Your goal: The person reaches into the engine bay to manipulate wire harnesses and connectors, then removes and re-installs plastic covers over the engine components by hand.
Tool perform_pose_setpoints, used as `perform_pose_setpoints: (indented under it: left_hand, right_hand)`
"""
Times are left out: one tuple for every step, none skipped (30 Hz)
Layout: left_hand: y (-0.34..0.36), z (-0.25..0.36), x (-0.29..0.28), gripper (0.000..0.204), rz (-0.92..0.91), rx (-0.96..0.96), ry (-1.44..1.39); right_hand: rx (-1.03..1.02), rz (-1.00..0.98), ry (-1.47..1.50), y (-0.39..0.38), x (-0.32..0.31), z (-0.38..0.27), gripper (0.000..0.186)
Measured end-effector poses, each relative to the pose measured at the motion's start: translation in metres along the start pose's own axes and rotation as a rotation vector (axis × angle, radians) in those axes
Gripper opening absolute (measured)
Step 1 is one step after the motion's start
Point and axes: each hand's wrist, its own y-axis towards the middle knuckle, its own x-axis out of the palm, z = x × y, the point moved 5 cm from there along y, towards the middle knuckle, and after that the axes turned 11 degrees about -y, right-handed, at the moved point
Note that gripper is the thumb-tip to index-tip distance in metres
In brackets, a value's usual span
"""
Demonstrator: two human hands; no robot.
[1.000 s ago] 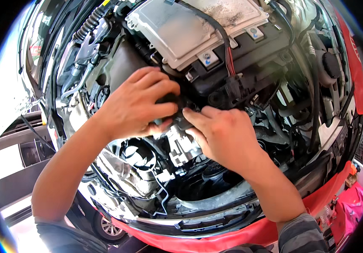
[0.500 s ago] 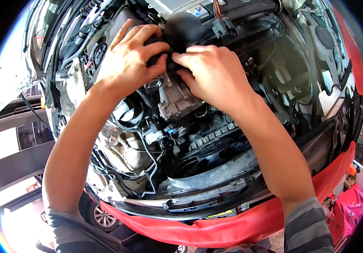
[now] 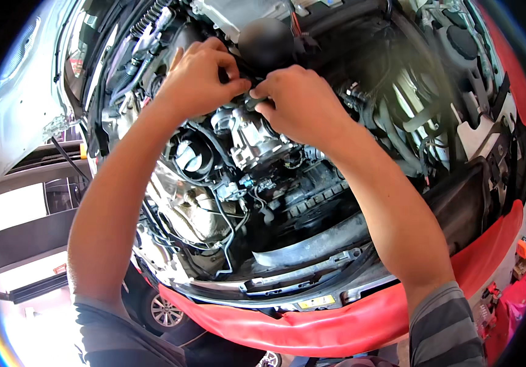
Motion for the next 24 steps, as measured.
perform_pose_setpoints:
  left_hand:
    - [0.000,0.000,0.003,0.029,-0.012,-0.030,-0.036]
    - [-0.001,-0.001,0.004,0.029,-0.019,-0.069,-0.021]
    - [0.002,-0.001,0.003,0.029,-0.014,-0.078,0.005]
    - [0.001,-0.002,0.007,0.029,-0.014,-0.095,0.027]
    - [0.002,-0.002,0.010,0.028,-0.009,-0.093,0.016]
    - [0.003,-0.003,0.012,0.028,-0.004,-0.092,0.004]
    - [0.004,-0.002,0.011,0.028,0.004,-0.087,-0.005]
    - [0.003,-0.004,0.009,0.029,0.063,-0.071,-0.062]
    - [0.000,-0.010,0.009,0.030,0.123,-0.054,-0.119]
    - [-0.002,-0.012,0.008,0.032,0.184,-0.038,-0.180]
    - [-0.005,-0.010,0.014,0.036,0.169,-0.021,-0.125]
    - [-0.011,-0.002,0.022,0.034,0.239,0.046,0.057]
    - [-0.012,0.003,0.023,0.034,0.212,0.036,0.113]
    - [-0.012,0.006,0.025,0.035,0.184,0.026,0.168]
    - [-0.012,0.003,0.031,0.038,0.168,0.038,0.235]
    - [-0.014,0.002,0.034,0.040,0.166,0.054,0.264]
    - [-0.010,0.003,0.039,0.040,0.145,0.008,0.254]
    - [-0.008,0.003,0.043,0.039,0.124,-0.038,0.244]
    - [-0.006,0.006,0.036,0.036,0.136,0.005,0.070]
    - [-0.006,-0.001,0.031,0.033,0.173,0.031,-0.184]
    - [-0.008,-0.014,0.018,0.032,0.322,-0.003,-0.314]
    - [-0.011,-0.030,0.010,0.031,0.470,-0.029,-0.449]
    - [-0.020,-0.049,0.005,0.035,0.617,-0.127,-0.246]
    - [-0.023,-0.064,0.006,0.048,0.532,-0.168,0.137]
  right_hand:
    - [0.039,-0.032,-0.007,0.002,-0.001,0.000,0.011]
    - [0.078,-0.064,-0.015,0.003,-0.002,-0.002,0.014]
    - [0.118,-0.097,-0.023,0.005,-0.003,-0.002,0.016]
    - [0.138,-0.141,-0.024,0.004,-0.004,-0.002,0.015]
    - [0.158,-0.186,-0.025,0.004,-0.007,-0.003,0.014]
    - [0.177,-0.231,-0.026,0.003,-0.008,-0.003,0.013]
    - [0.170,-0.229,-0.044,0.002,-0.009,-0.004,0.013]
    - [0.163,-0.227,-0.062,0.002,-0.010,-0.004,0.013]
    - [0.155,-0.226,-0.081,0.001,-0.011,-0.005,0.014]
    - [0.160,-0.217,-0.089,0.000,-0.009,-0.006,0.011]
    - [0.164,-0.209,-0.097,-0.001,-0.007,-0.007,0.009]
    - [0.168,-0.202,-0.104,-0.001,-0.006,-0.008,0.008]
    - [0.173,-0.225,-0.113,0.000,-0.005,-0.009,0.007]
    - [0.176,-0.249,-0.122,0.001,-0.005,-0.010,0.007]
    - [0.179,-0.274,-0.130,0.001,-0.003,-0.011,0.007]
    - [0.178,-0.293,-0.132,0.001,-0.002,-0.012,0.009]
    - [0.177,-0.305,-0.143,0.001,-0.004,-0.009,0.010]
    - [0.177,-0.318,-0.154,0.001,-0.004,-0.006,0.012]
    - [0.163,-0.312,-0.158,0.000,-0.008,-0.002,0.018]
    - [0.163,-0.321,-0.167,0.000,-0.007,-0.001,0.018]
    - [0.164,-0.329,-0.178,-0.001,-0.008,-0.001,0.019]
    - [0.171,-0.337,-0.194,-0.001,-0.010,0.000,0.020]
    - [0.183,-0.355,-0.166,0.001,-0.008,-0.006,0.023]
    - [0.188,-0.357,-0.161,0.004,-0.007,-0.010,0.023]
